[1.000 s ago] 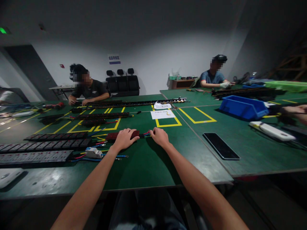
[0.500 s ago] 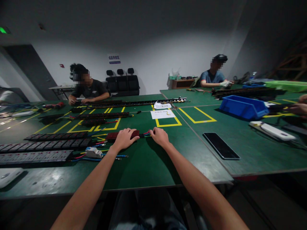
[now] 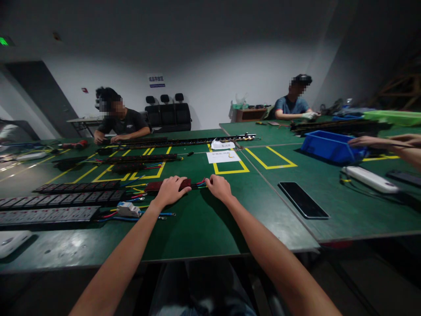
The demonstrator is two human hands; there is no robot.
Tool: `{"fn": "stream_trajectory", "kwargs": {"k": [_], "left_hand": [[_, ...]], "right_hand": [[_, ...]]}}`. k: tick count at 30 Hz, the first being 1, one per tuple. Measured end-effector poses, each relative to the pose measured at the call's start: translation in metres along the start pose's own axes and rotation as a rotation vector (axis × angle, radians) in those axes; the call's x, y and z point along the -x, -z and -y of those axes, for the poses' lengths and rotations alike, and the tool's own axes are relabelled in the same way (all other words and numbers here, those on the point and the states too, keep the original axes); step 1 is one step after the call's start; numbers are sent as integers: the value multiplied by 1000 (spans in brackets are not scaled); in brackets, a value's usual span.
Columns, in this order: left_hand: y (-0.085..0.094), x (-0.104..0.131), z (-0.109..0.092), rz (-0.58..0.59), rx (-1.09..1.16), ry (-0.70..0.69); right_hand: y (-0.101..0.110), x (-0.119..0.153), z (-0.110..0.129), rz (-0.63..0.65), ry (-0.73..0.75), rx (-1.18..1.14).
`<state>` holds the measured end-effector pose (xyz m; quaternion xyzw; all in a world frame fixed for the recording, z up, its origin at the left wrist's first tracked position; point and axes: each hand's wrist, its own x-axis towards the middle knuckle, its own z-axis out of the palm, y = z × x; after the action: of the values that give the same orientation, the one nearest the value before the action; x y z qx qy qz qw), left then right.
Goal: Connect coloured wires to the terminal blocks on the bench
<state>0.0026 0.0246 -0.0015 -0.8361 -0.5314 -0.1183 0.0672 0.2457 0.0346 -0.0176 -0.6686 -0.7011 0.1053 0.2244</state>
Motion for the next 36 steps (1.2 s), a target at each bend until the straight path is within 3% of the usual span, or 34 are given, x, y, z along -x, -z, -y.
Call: {"fn": "stream_trajectory", "kwargs": {"k": [22, 29, 36], "left_hand": [[0, 0, 1, -2, -4, -6], [1, 1, -1, 2, -35, 4], [1, 1, -1, 6, -9, 2]], "right_hand": [[1, 1, 0, -2, 15, 3], [1, 8, 11, -142, 223, 120], [4, 6, 7, -44, 37, 43]]}}
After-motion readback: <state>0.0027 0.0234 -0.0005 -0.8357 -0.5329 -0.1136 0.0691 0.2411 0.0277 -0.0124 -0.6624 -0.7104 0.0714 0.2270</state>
